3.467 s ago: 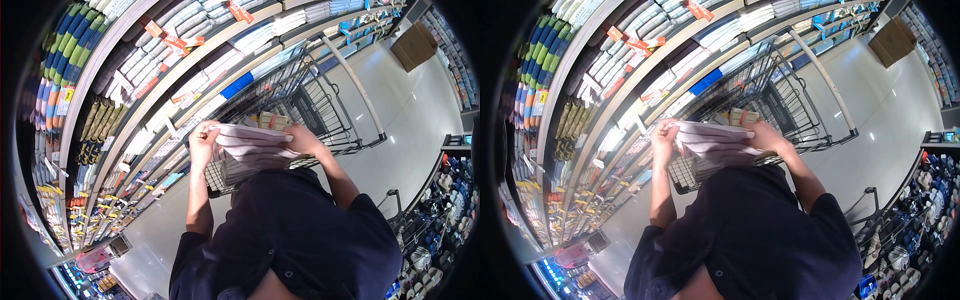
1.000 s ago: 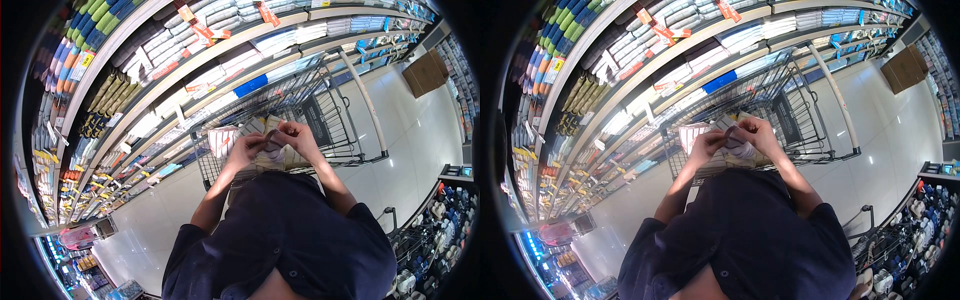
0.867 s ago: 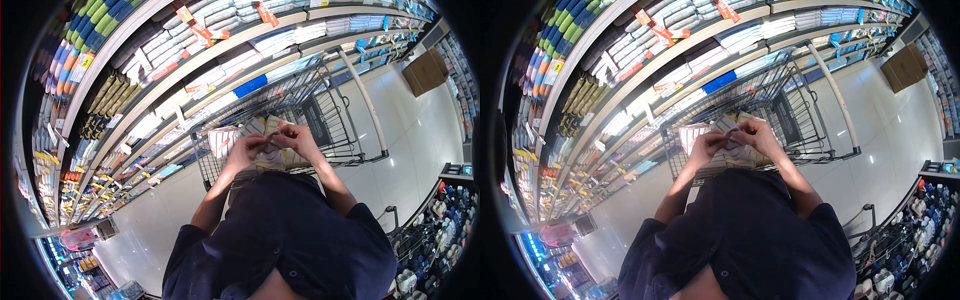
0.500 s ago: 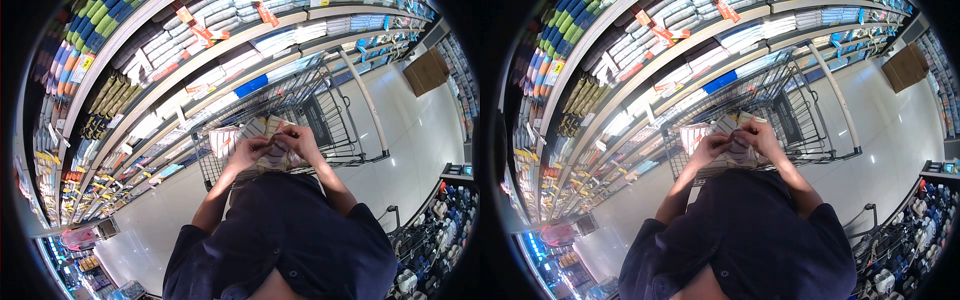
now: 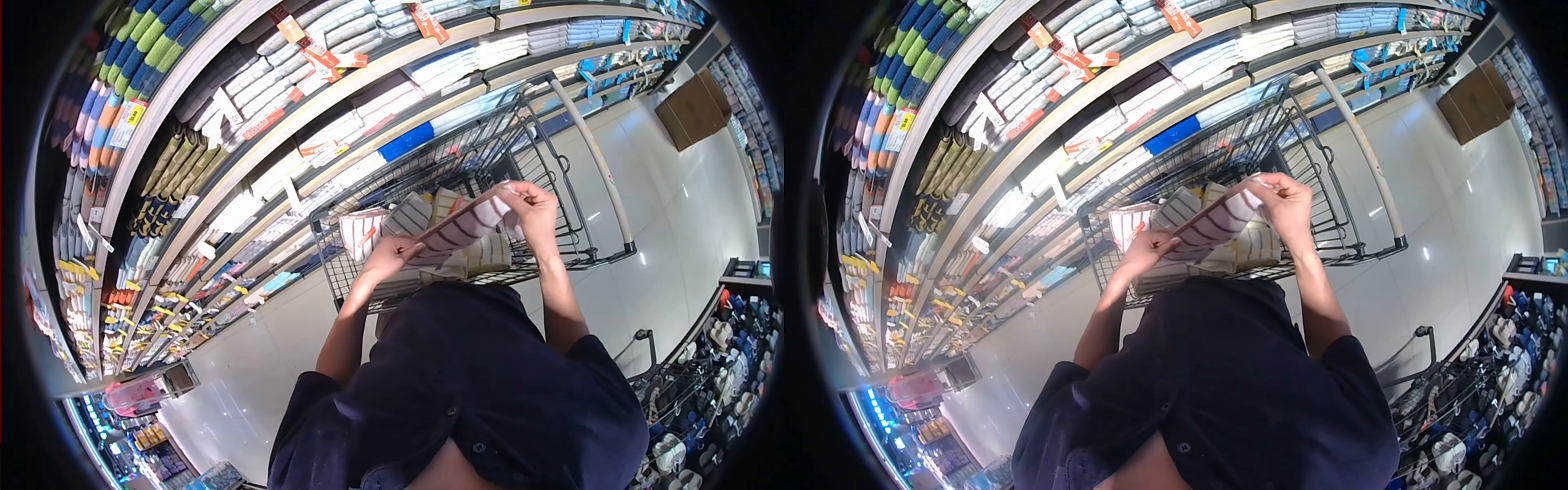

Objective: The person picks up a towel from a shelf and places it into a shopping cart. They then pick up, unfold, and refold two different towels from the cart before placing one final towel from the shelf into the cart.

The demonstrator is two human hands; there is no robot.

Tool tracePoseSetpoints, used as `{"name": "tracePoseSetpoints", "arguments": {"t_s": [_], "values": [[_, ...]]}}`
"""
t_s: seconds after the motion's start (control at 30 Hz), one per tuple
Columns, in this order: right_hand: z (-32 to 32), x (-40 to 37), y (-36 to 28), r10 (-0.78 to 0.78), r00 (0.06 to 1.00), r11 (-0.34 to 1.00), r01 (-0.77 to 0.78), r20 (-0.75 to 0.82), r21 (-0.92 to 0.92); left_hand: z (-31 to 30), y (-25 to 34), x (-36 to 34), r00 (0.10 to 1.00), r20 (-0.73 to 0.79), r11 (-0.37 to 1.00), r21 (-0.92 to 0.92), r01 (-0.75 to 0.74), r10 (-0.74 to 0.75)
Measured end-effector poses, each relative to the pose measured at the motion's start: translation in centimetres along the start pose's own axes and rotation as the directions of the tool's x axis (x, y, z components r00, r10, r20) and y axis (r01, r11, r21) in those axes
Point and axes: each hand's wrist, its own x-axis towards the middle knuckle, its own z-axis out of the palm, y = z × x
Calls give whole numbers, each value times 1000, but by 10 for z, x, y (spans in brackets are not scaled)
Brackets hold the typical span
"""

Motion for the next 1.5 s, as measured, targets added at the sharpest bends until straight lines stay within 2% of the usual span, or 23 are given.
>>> {"name": "tracePoseSetpoints", "arguments": {"t_s": [0.03, 0.13, 0.23, 0.27, 0.3, 0.67, 0.9, 1.0, 1.07, 1.2, 1.27, 1.4, 1.5], "values": [[-4, 1, -1, 1, 1000, 1000, -1, -2, -1, -2, -7, -1, 998, -38, 998, -33, -48, 47], [-14, 3, 0, 13, 997, 999, -16, -79, -43, -11, -20, -3, 994, -100, 994, -90, -53, 44], [-21, 5, -1, 4, 988, 999, -10, -153, -37, -24, -15, -6, 987, -159, 987, -162, -11, -16], [-24, 7, -2, 19, 986, 1000, -21, -164, -7, -31, -11, -8, 986, -145, 988, -142, 58, -79], [-25, 7, -5, 19, 986, 1000, -21, -163, -8, -33, -13, -9, 986, -145, 988, -143, 58, -79], [-29, 10, -9, 37, 971, 999, -43, -236, -17, -29, -30, -7, 973, -226, 968, -251, -16, -43], [-36, 12, 2, 65, 974, 998, -64, -217, 13, -30, -45, -4, 967, -247, 944, -330, -26, -60], [-34, 12, 0, 85, 975, 996, -88, -207, -4, -29, -44, -4, 956, -295, 947, -310, -88, -8], [-35, 13, 1, 93, 975, 995, -98, -200, -18, -31, -37, -5, 949, -306, 965, -263, -14, -69], [-34, 15, 6, 88, 978, 996, -90, -190, -3, -30, -31, -5, 925, -366, 948, -316, -22, -100], [-33, 14, 7, 86, 979, 996, -86, -184, 5, -31, -32, -4, 896, -444, 955, -262, -138, 8], [-38, 17, 18, 68, 983, 997, -62, -172, 40, -31, -36, -3, 881, -472, 943, -300, -142, -18], [-41, 18, 23, 82, 981, 996, -78, -178, 31, -29, -38, -3, 888, -455, 944, -318, -90, -69]]}}
